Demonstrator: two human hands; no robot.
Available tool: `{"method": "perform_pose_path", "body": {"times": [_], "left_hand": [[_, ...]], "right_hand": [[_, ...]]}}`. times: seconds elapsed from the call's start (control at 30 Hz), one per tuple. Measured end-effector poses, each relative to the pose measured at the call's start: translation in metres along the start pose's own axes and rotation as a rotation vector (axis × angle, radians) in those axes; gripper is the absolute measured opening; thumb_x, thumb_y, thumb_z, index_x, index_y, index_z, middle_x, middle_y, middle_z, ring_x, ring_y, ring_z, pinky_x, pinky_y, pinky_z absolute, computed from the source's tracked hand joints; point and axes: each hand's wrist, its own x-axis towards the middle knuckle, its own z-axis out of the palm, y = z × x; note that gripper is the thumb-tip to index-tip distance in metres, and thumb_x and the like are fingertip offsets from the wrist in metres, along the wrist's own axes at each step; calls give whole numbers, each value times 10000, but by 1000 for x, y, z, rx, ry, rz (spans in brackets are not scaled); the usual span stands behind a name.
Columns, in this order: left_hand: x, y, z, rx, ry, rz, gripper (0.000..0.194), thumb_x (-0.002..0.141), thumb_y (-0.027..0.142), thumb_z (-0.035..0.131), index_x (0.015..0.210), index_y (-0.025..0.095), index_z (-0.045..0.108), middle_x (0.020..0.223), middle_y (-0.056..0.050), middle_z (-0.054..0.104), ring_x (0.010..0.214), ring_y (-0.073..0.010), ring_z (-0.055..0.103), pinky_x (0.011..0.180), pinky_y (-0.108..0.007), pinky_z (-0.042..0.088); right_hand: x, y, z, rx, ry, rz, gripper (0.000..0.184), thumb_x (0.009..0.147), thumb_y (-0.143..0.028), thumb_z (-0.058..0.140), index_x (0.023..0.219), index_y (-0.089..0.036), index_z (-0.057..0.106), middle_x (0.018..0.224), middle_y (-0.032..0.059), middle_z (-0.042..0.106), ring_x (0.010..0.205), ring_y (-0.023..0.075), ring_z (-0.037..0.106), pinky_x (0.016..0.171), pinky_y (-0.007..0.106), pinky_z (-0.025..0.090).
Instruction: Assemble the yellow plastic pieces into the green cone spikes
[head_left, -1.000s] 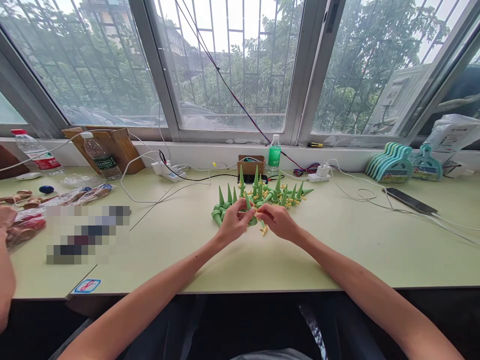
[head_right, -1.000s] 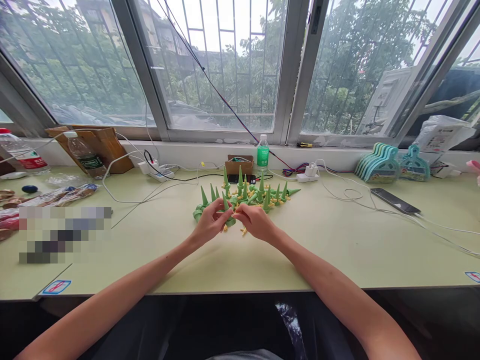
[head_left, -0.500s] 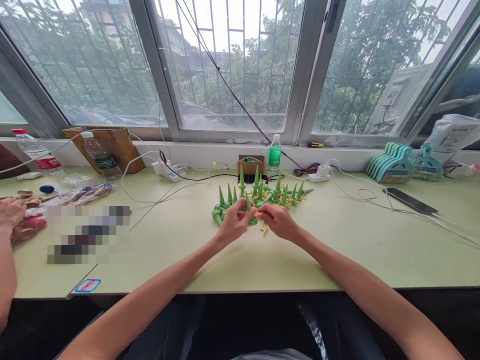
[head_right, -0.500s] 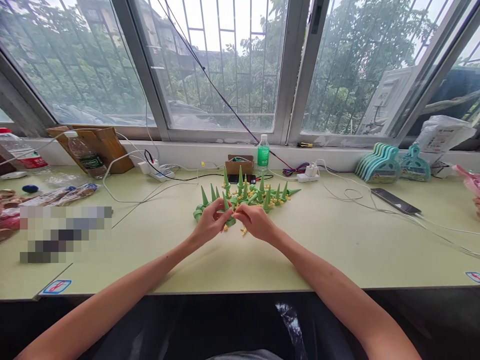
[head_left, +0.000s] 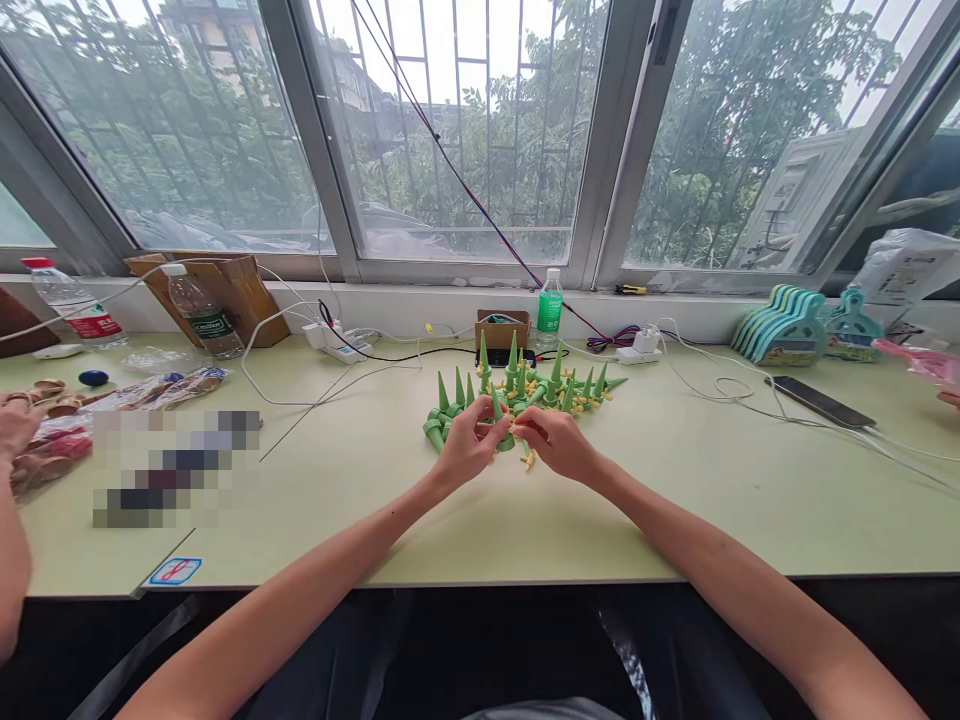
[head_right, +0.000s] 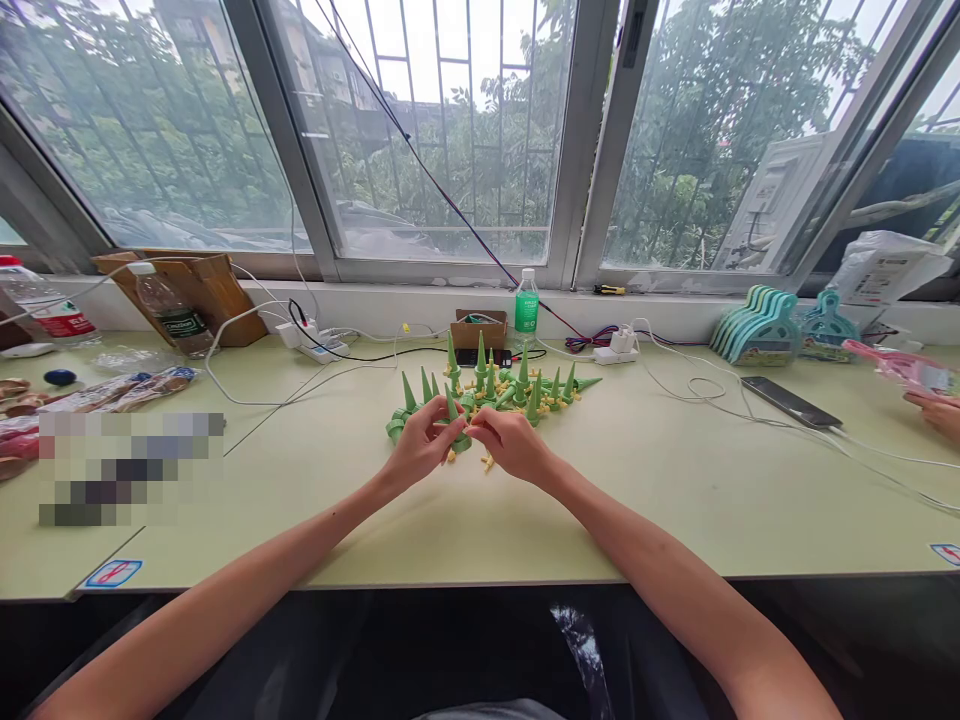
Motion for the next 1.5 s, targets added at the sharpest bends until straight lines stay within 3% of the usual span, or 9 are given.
{"method": "perform_pose_path", "body": {"times": [1.5], "left_hand": [[1,-5,-1,29,-8,37,245,859,403,580,942,180,520,849,3,564,439,-25,439,364,-167,334]], "right_hand": [[0,1,1,27,-8,-6,248,960,-354,457,794,-187,534,623,-32,506,534,85,380,549,203,333]]}}
